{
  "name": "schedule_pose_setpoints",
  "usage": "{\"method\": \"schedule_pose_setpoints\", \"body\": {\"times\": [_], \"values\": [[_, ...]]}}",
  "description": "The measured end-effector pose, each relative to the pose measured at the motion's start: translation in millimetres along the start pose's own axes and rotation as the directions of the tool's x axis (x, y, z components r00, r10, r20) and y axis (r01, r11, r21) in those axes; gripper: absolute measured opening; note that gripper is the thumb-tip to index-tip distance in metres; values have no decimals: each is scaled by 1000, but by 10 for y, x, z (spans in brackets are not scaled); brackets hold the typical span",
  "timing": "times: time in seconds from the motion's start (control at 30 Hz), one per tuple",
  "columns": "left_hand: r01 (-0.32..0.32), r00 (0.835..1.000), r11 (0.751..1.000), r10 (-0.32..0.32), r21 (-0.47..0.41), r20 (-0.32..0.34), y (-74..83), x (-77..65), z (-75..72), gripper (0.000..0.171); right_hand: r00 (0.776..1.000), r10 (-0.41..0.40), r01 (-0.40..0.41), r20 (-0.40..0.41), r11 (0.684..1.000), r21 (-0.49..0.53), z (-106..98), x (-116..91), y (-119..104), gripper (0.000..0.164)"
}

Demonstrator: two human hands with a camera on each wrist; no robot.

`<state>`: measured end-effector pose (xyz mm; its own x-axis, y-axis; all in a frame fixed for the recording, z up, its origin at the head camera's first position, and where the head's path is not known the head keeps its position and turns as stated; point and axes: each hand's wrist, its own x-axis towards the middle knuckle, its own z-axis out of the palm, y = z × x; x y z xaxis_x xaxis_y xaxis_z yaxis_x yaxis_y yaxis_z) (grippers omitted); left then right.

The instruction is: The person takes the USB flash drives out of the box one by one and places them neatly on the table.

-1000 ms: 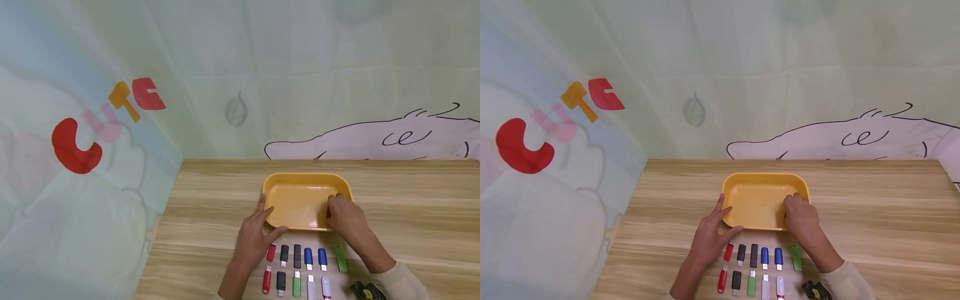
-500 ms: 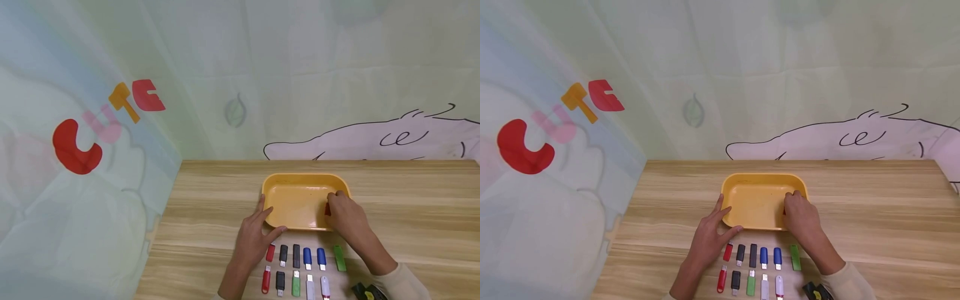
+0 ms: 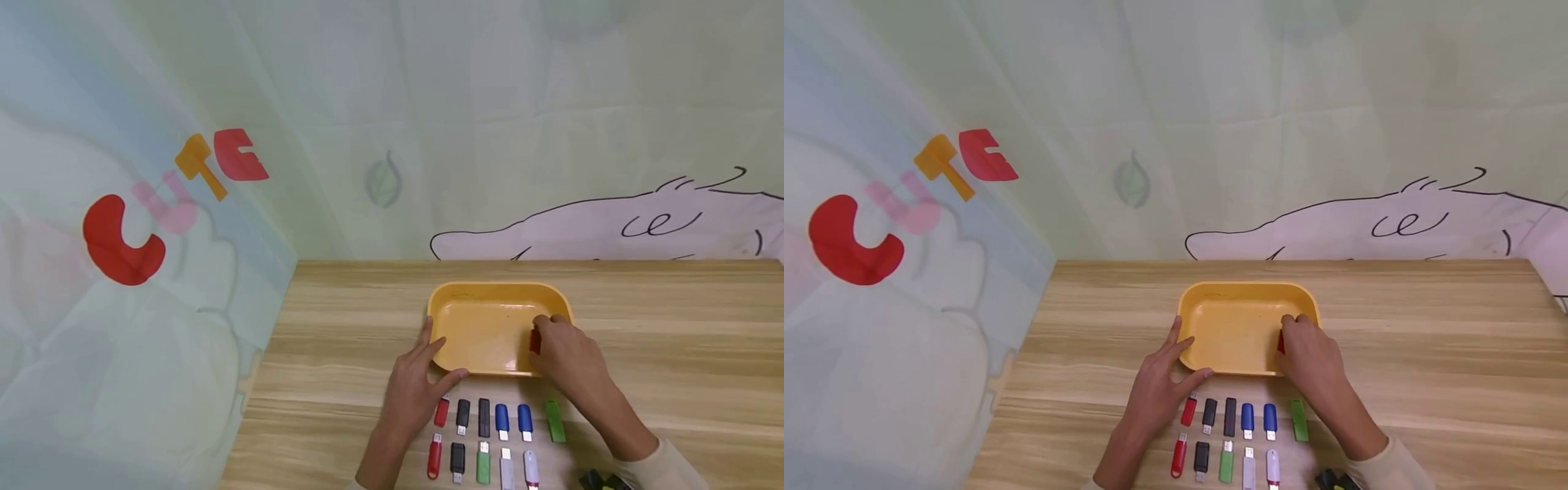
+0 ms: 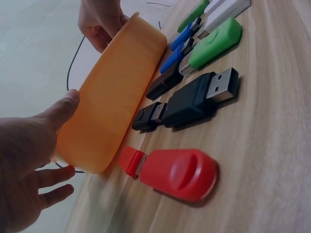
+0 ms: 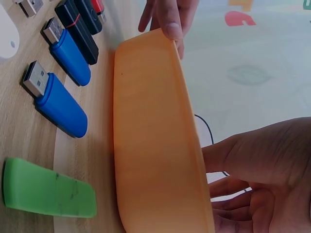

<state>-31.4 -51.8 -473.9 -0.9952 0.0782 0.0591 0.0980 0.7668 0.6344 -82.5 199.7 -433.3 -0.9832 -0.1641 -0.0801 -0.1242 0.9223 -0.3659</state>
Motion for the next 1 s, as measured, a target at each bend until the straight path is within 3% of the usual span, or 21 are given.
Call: {"method": "schedule_pose_setpoints", "body": {"times": [0.43, 1.0], "values": [[2, 1000, 1000, -2, -28, 3, -3, -3, 6, 70, 1000, 13, -14, 8, 999, 30, -78, -80, -21, 55], [-1, 1000, 1000, 1, -20, 8, -13, 4, -4, 71, 993, -59, 66, -105, 995, 69, -172, -271, -25, 54]]}}
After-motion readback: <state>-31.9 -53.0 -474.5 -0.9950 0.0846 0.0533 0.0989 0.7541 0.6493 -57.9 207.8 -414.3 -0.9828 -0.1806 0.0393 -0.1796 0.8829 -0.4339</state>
